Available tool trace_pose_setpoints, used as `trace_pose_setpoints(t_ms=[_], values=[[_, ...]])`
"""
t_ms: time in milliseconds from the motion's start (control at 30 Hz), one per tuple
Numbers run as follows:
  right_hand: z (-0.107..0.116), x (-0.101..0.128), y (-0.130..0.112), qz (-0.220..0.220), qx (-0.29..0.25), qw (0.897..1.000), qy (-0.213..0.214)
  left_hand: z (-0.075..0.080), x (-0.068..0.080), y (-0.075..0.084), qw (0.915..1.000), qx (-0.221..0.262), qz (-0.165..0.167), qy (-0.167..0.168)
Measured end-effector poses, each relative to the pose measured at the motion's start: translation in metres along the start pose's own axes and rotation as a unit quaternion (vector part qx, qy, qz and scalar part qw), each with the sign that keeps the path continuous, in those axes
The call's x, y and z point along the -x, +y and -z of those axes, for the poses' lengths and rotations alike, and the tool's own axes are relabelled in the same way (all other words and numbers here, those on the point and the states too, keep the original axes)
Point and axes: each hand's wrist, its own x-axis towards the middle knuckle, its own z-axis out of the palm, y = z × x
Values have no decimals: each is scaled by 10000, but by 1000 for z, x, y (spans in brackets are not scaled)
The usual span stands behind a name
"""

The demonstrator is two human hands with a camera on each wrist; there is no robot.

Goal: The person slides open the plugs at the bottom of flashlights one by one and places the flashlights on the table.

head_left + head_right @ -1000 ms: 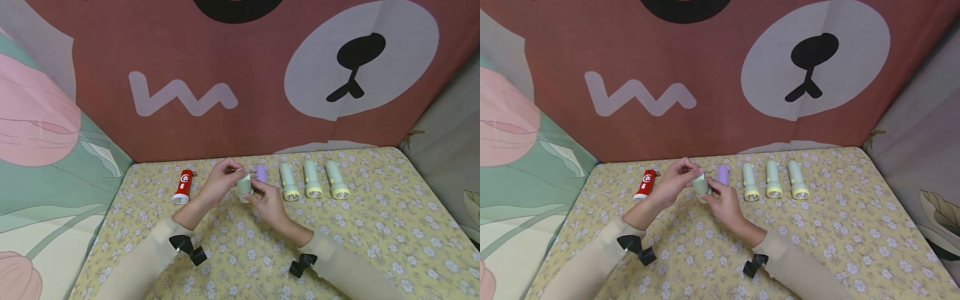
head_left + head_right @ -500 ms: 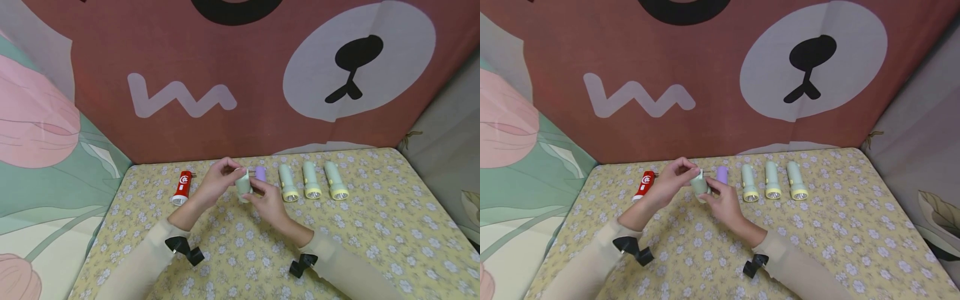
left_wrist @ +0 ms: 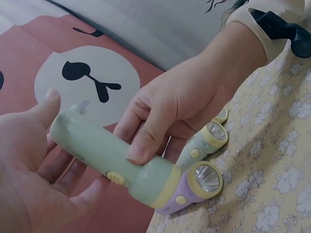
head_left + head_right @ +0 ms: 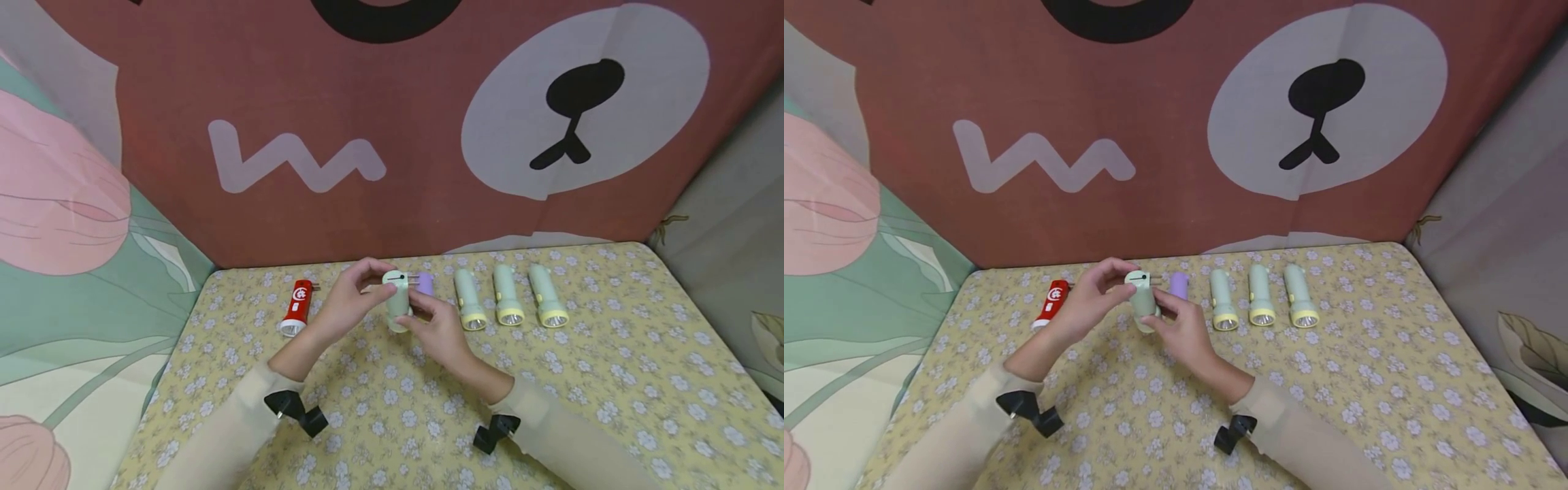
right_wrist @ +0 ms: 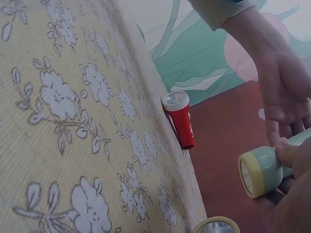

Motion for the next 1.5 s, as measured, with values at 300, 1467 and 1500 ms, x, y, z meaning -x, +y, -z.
trace_pose_setpoints(t_ms=[300,1467,1500], values=[[2,0,-37,-317,-65,9995,-68,2,1,-7,9995,56,-271,-136],[1,2,-7,-49,-452,9980,-433,0,-5,-11,9959,221,9,881],[2,3,-7,1,-482,9977,-482,1,-6,-10,9957,244,21,898]])
